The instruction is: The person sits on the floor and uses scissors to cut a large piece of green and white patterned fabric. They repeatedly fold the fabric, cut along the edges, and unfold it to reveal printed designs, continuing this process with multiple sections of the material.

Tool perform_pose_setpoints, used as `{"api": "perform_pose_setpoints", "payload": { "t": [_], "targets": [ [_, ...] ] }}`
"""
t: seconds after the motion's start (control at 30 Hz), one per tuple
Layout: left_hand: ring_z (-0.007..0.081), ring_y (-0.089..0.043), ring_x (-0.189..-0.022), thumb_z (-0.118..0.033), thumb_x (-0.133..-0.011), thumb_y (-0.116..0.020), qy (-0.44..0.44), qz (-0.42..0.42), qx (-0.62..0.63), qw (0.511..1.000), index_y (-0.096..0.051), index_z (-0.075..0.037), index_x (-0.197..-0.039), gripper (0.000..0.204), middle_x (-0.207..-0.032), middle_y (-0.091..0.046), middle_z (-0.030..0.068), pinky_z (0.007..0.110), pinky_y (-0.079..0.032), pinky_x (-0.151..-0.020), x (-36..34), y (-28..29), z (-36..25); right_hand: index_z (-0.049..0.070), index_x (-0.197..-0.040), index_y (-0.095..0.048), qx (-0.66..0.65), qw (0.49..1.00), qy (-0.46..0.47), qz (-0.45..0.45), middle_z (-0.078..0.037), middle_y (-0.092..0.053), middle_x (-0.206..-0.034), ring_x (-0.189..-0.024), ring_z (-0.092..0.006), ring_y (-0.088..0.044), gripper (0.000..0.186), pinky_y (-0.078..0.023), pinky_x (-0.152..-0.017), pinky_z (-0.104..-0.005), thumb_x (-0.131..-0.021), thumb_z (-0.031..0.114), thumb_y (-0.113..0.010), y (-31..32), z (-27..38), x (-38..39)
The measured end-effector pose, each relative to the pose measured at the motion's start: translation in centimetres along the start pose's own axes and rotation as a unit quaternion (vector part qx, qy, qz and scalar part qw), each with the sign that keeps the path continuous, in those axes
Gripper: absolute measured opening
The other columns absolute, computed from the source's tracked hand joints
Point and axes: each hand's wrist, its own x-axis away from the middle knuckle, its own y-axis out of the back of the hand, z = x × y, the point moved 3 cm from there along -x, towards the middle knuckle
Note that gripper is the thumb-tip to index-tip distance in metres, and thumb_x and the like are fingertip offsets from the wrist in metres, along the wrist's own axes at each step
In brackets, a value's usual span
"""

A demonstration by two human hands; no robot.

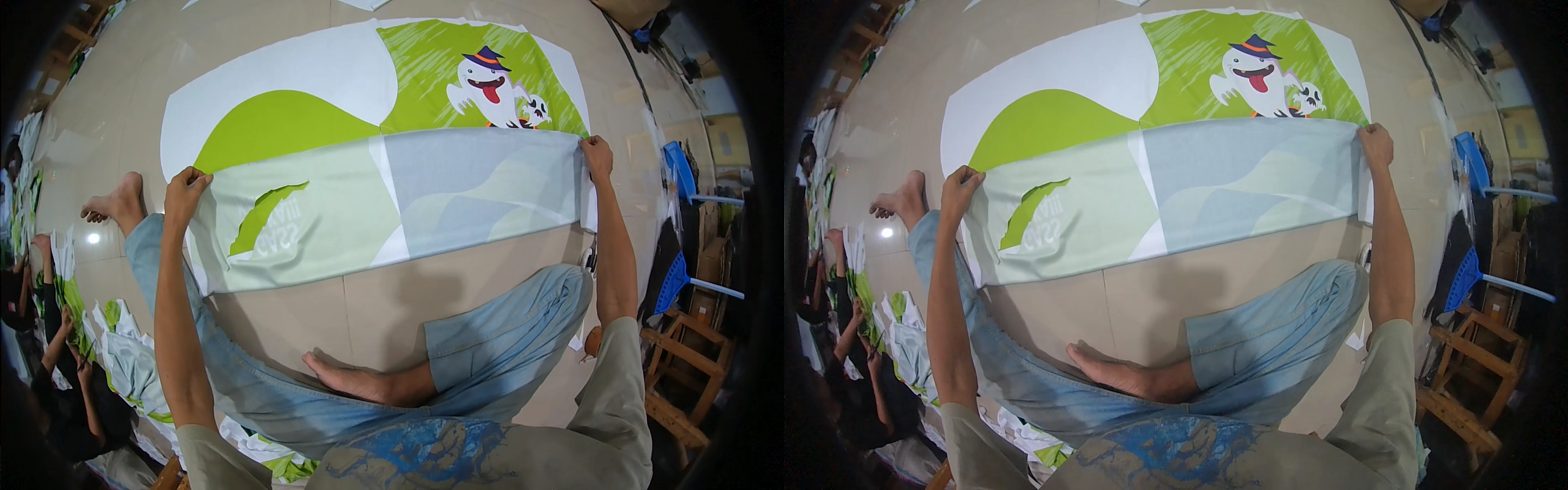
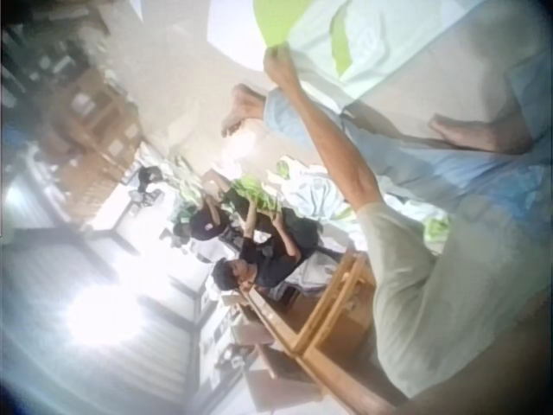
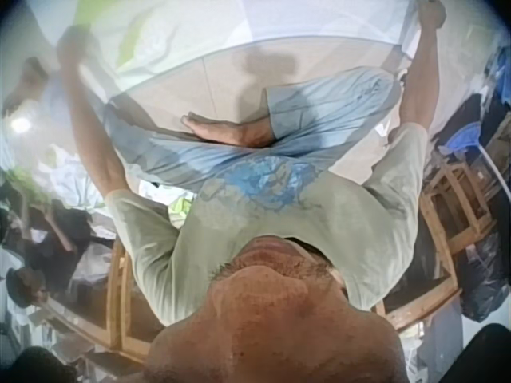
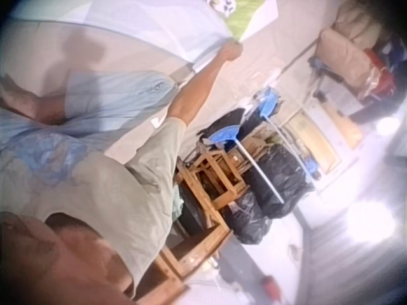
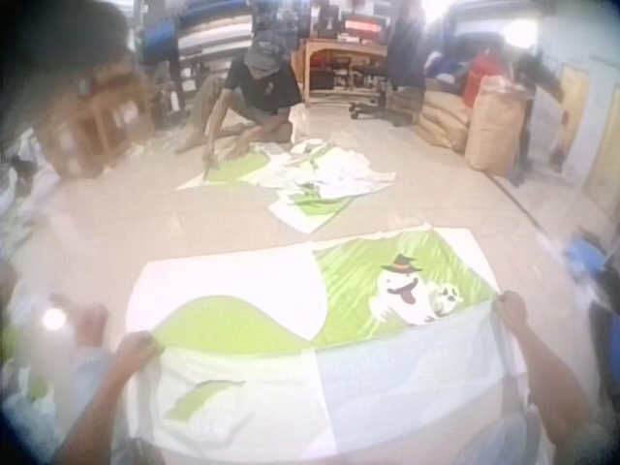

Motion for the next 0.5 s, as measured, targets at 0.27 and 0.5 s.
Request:
{"api": "perform_pose_setpoints", "payload": {
  "t": [0.27, 0.5],
  "targets": [
    [0.0086, -0.050, -0.067, -0.024, -0.089, -0.068, 0.048, -0.012, 0.078, 0.996, -0.065, -0.001, -0.089, 0.023, -0.074, -0.060, 0.0007, 0.027, -0.043, -0.064, 1.1, -0.6, 0.5, -0.002, -0.135, -0.054, -0.132, 0.966, 0.218, -0.037, -0.028, -0.052, -0.139, -0.131, -0.0390, -0.049, 0.070, -0.038, -0.110, -0.0427, -0.081, 0.036, -0.077, -0.2, 6.3, 8.4],
    [0.0083, -0.049, -0.069, -0.022, -0.089, -0.068, 0.039, 0.001, 0.066, 0.997, -0.063, -0.003, -0.086, 0.020, -0.074, -0.057, -0.0013, 0.026, -0.042, -0.065, 0.6, -0.8, 2.1, -0.001, -0.134, -0.056, -0.110, 0.954, 0.277, -0.024, -0.022, -0.054, -0.140, -0.132, -0.0351, -0.049, 0.061, -0.036, -0.112, -0.0398, -0.087, 0.033, -0.075, -0.3, 5.2, 18.5]
  ]
}}
